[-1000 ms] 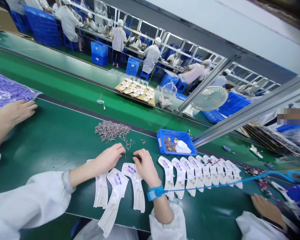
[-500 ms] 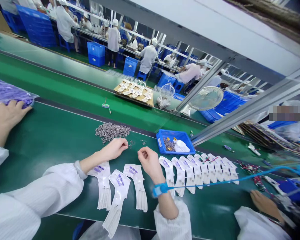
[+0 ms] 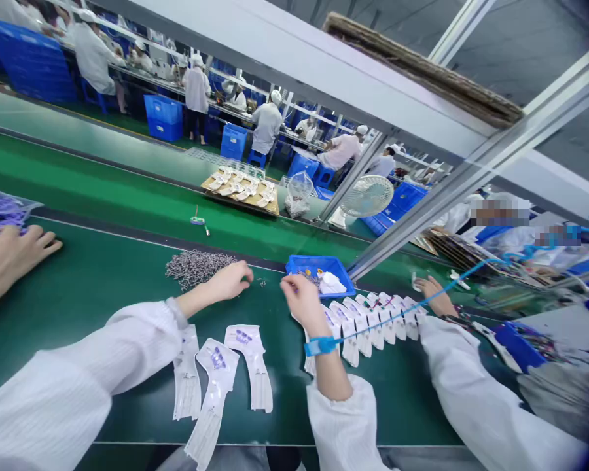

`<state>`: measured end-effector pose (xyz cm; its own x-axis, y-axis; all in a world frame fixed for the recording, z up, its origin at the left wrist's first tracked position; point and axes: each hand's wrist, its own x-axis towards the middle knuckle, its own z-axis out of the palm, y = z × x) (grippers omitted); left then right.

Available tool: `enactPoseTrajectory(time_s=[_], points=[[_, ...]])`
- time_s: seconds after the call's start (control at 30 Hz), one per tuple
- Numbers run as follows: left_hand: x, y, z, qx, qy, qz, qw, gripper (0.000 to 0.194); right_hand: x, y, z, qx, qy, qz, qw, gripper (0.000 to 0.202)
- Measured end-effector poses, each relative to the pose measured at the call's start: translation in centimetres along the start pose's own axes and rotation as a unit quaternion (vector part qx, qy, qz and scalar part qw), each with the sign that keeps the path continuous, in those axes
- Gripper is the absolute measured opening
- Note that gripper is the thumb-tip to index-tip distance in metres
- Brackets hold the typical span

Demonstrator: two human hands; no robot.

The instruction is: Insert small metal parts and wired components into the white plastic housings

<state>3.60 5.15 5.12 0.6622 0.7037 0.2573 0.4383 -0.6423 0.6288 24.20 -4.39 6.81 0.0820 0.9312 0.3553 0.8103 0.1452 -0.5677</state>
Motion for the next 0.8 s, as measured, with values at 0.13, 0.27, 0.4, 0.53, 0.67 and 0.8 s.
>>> enactPoseTrajectory(time_s=[0.13, 0.27, 0.4, 0.53, 0.67, 0.8], points=[[-6.6, -3.4, -1.1, 0.06, -0.002, -0.024, 0.998, 0.024, 0.4, -1.8, 6.1, -0.01, -0.116, -0.036, 0.993, 0.024], [-8.6, -5.0, -2.5, 0.105, 0.032, -0.061, 0.992, 0.028, 2.0, -2.1, 8.6, -0.041, -0.128, -0.017, 0.991, 0.028], [-7.1, -5.2, -2.8, 0.122, 0.053, -0.069, 0.989, 0.023, 3.2, -2.3, 9.1, -0.034, -0.141, -0.049, 0.988, 0.02], [-5.1, -4.3, -1.8, 0.112, 0.045, -0.053, 0.991, 0.025, 3.6, -2.9, 9.1, -0.019, -0.159, -0.077, 0.984, 0.021], [-4.4, -3.9, -1.3, 0.097, 0.037, -0.06, 0.993, 0.027, 4.0, -2.4, 7.7, 0.0, -0.126, -0.078, 0.989, 0.026], [-5.3, -3.8, -0.9, 0.077, 0.002, -0.063, 0.995, 0.024, 4.3, -0.8, 5.7, -0.017, -0.098, -0.039, 0.994, 0.027]])
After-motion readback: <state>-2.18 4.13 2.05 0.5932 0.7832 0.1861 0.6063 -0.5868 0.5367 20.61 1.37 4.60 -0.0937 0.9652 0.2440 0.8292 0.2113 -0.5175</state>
